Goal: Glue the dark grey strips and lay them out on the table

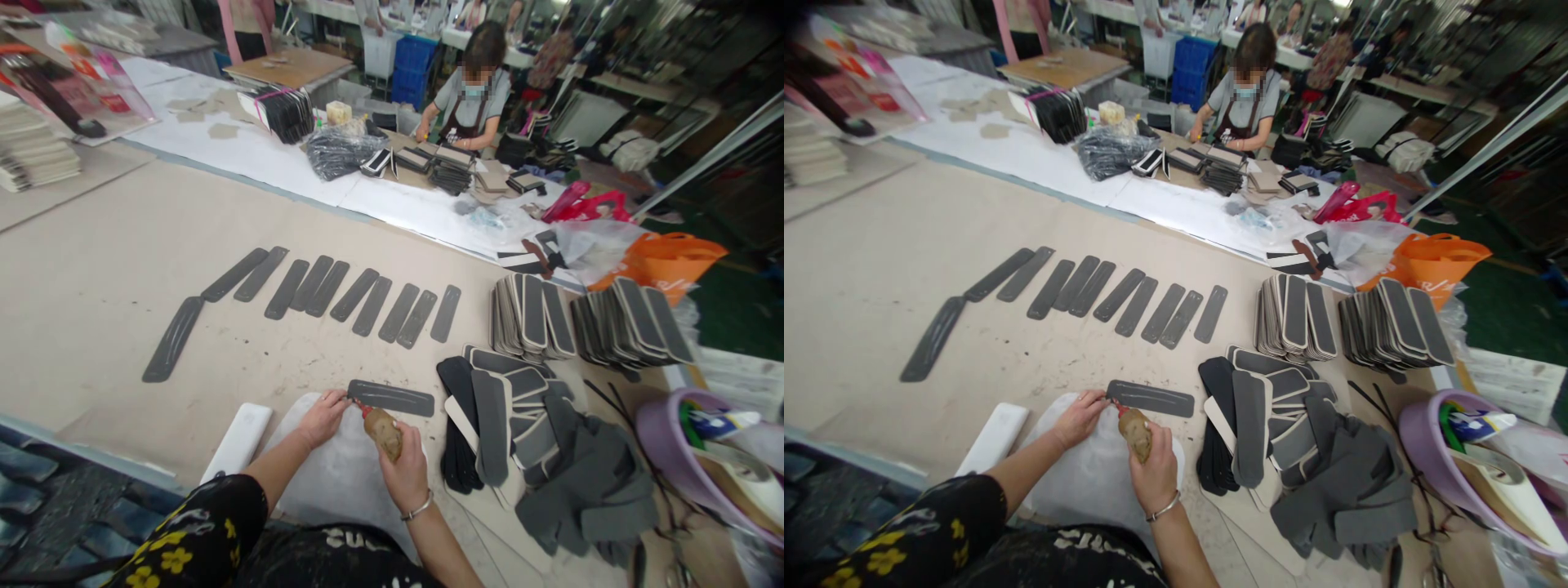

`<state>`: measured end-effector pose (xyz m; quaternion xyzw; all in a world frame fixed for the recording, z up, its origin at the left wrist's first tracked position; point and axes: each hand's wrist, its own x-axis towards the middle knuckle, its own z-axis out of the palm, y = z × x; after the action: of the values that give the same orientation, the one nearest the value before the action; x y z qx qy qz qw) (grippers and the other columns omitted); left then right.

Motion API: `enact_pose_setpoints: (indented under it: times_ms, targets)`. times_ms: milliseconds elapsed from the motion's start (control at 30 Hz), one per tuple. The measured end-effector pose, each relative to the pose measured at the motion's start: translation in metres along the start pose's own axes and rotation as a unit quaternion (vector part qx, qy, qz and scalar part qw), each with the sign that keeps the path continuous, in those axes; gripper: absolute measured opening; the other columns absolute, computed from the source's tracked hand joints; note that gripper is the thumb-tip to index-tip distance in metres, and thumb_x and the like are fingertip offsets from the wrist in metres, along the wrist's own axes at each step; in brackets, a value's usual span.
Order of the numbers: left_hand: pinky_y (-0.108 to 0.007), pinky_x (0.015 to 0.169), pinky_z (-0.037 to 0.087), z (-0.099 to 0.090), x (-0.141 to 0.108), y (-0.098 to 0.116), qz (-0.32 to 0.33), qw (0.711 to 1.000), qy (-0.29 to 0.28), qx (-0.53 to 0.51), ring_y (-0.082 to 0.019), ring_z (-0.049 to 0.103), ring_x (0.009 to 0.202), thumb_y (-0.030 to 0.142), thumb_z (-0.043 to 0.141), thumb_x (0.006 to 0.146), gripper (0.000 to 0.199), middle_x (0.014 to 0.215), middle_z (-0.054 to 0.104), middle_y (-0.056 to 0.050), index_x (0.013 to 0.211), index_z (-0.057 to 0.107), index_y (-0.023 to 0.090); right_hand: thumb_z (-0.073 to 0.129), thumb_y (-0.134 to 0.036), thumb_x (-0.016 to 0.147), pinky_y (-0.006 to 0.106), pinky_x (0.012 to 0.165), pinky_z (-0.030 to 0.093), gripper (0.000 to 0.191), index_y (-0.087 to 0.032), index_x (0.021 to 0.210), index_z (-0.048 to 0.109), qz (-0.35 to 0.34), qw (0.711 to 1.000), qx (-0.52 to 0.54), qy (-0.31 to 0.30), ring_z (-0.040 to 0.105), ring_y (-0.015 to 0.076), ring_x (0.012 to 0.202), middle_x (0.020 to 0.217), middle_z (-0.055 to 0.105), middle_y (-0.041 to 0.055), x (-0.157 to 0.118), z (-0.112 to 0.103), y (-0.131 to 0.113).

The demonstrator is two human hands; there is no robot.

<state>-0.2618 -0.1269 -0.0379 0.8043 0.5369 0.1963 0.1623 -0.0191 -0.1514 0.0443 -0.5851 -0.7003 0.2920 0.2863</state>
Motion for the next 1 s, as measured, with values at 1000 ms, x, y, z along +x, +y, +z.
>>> enact_pose_setpoints:
  times_ms: [1000]
  targets:
    - [-0.04, 0.088, 0.049, 0.007, -0.003, -0.006, 0.014, 0.999, 0.032, 0.021, -0.023, 0.05, 0.101, 0.012, 0.043, 0.086, 0.032, 0.111, 0.054, -0.013, 0.108, 0.065, 0.017, 0.058, -0.057, 0.076, 0.047, 0.082, 0.049, 0.057, -0.013, 0.112, 0.052, 0.135, 0.965, -0.109, 0.198, 0.057, 0.0298, 0.095, 0.101, 0.06, 0.0158, -0.019, -0.081, 0.081]
